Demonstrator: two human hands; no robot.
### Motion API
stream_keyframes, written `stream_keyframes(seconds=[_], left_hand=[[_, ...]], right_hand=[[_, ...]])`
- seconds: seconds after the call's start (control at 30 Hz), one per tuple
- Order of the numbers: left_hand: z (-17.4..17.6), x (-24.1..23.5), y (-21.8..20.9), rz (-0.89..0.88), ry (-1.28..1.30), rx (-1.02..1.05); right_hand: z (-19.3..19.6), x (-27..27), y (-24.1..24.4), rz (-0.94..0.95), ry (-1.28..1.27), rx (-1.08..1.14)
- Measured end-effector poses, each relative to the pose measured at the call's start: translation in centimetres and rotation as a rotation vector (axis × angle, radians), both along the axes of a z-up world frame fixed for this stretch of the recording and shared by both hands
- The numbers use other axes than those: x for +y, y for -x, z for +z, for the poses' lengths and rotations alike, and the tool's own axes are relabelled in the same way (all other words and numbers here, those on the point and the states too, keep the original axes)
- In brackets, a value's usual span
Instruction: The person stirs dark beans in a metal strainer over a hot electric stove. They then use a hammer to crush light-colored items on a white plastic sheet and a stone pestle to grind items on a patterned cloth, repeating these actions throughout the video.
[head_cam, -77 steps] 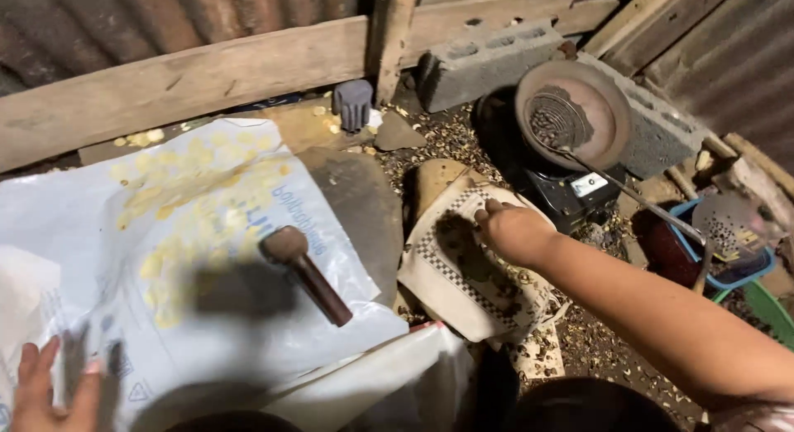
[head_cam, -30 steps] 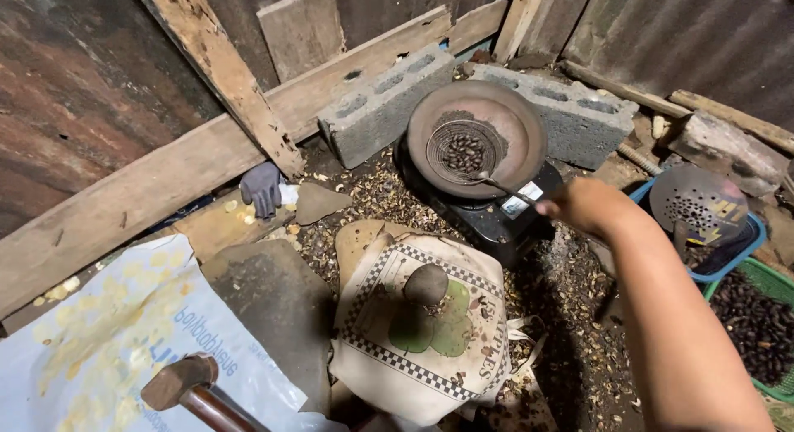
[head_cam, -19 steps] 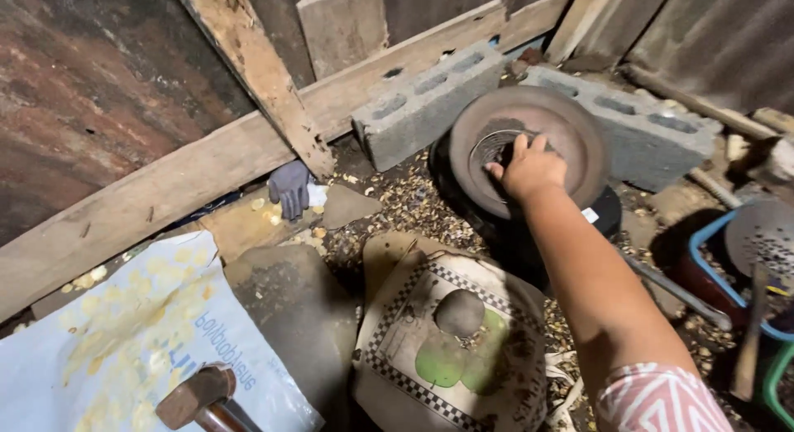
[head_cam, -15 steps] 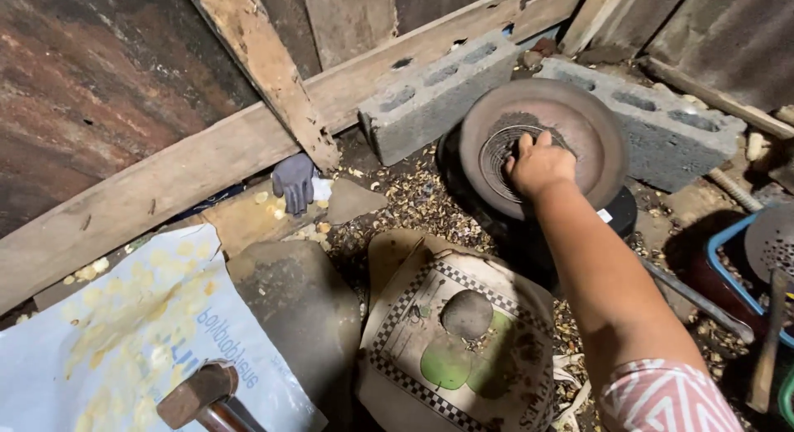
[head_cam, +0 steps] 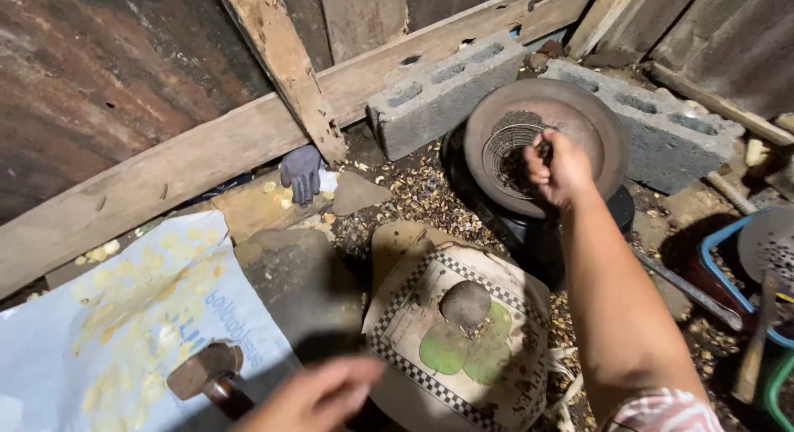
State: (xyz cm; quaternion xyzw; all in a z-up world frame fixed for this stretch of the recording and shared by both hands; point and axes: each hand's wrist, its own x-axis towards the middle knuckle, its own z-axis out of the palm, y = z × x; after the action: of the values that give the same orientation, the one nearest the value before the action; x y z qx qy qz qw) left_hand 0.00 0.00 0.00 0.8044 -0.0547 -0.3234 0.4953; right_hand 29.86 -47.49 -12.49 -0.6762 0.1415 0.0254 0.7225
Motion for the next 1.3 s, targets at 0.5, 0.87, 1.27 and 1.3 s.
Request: stream_keyframes(seconds=[0.5,0.87,1.27,1.3], left_hand=[[-21.9,-16.6,-1.3,0.303,-0.148,-0.332],[-19.8,-15.0,0.8,0.025,-0.292,-1.065],[-18.3,-14.6,1.0,-0.012,-0.285,-1.054],[-18.2,-14.6,0.9,-0.015,-0.288,-1.049]], right_hand=[[0.8,10.4,21.6,1.086,1.123,-0.475],[2.1,10.1,28.8,0.706,0.795,-0.278],[-3.2,11.6,27.5,0.886,1.326,-0.329],[-2.8,10.9,27.2,0.897,1.354,-0.25]])
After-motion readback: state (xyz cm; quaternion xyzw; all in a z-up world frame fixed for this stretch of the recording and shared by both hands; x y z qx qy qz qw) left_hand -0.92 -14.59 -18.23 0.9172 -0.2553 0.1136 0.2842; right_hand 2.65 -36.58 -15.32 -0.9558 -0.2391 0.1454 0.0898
